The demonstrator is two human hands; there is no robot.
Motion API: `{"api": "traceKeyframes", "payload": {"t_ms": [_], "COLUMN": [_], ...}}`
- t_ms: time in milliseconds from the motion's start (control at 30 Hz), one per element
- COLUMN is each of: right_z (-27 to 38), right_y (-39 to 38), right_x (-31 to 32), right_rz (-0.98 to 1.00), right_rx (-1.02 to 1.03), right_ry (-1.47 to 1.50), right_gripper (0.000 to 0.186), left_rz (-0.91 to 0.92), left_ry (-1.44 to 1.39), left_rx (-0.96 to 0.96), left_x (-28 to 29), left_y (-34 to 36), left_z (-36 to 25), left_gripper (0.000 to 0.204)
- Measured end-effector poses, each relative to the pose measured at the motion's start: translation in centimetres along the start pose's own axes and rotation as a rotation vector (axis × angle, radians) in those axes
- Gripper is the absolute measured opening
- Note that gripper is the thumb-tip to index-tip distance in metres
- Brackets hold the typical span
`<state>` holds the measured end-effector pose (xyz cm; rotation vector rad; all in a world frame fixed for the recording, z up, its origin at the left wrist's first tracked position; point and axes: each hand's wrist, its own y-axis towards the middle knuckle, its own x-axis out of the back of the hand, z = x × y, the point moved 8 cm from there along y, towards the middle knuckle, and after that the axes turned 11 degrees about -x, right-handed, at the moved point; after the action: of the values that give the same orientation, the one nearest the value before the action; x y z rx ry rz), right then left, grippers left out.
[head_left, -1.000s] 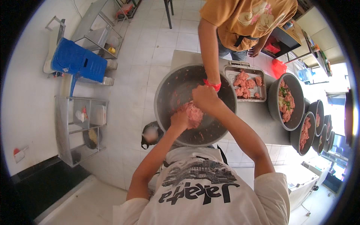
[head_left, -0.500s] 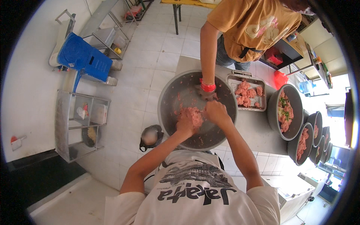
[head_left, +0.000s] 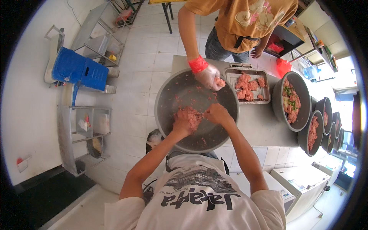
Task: The person mixes ground meat in a large metal bowl using both hands. Another person in a yellow shirt stands nearby and occasionally places portions of the mixed meat into a metal tray. The person continues to knead and combine the meat throughout the clip.
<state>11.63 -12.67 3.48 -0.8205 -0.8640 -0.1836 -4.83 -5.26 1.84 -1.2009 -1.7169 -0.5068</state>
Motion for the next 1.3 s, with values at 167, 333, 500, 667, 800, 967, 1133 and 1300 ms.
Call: {"api": "traceKeyframes", "payload": {"t_ms": [167,333,500,667,800,967,1133,1300], "right_z": [2.0,3.1,6.5,7.1,1.5,-0.5,-0.3,-1.5], "right_y": [4.1,10.1,7.9,3.7,5.4,8.5,9.1,11.2], "right_x": [-1.4,-2.9,-3.2,-4.8,-5.6,-6.3,-5.7,-6.0], "right_rz": [-0.217,0.247,0.094,-0.158,0.317,0.474,0.45,0.378], "right_rx": [0.367,0.251,0.171,0.075,0.127,0.118,0.088,0.073], "right_ry": [-0.304,-0.346,-0.217,-0.142,0.214,0.15,0.16,0.0], "right_gripper": [0.032,0.036,0.032,0.026,0.027,0.043,0.042,0.038], "left_rz": [-0.001,0.029,0.042,-0.016,0.166,0.112,0.096,0.15], "left_ry": [-0.08,-0.149,-0.132,-0.014,-0.017,-0.047,-0.118,-0.098], "left_rx": [-0.013,0.059,0.031,-0.109,-0.081,-0.134,-0.092,-0.181], "left_x": [-0.3,-0.3,-0.7,-1.2,-2.8,-0.8,1.0,0.3], "left_y": [0.2,0.3,0.0,0.2,0.5,0.4,0.4,0.8], "left_z": [-0.5,0.3,0.5,0.7,1.8,0.7,0.3,0.8], "left_gripper": [0.093,0.099,0.118,0.118,0.109,0.11,0.104,0.103]}}
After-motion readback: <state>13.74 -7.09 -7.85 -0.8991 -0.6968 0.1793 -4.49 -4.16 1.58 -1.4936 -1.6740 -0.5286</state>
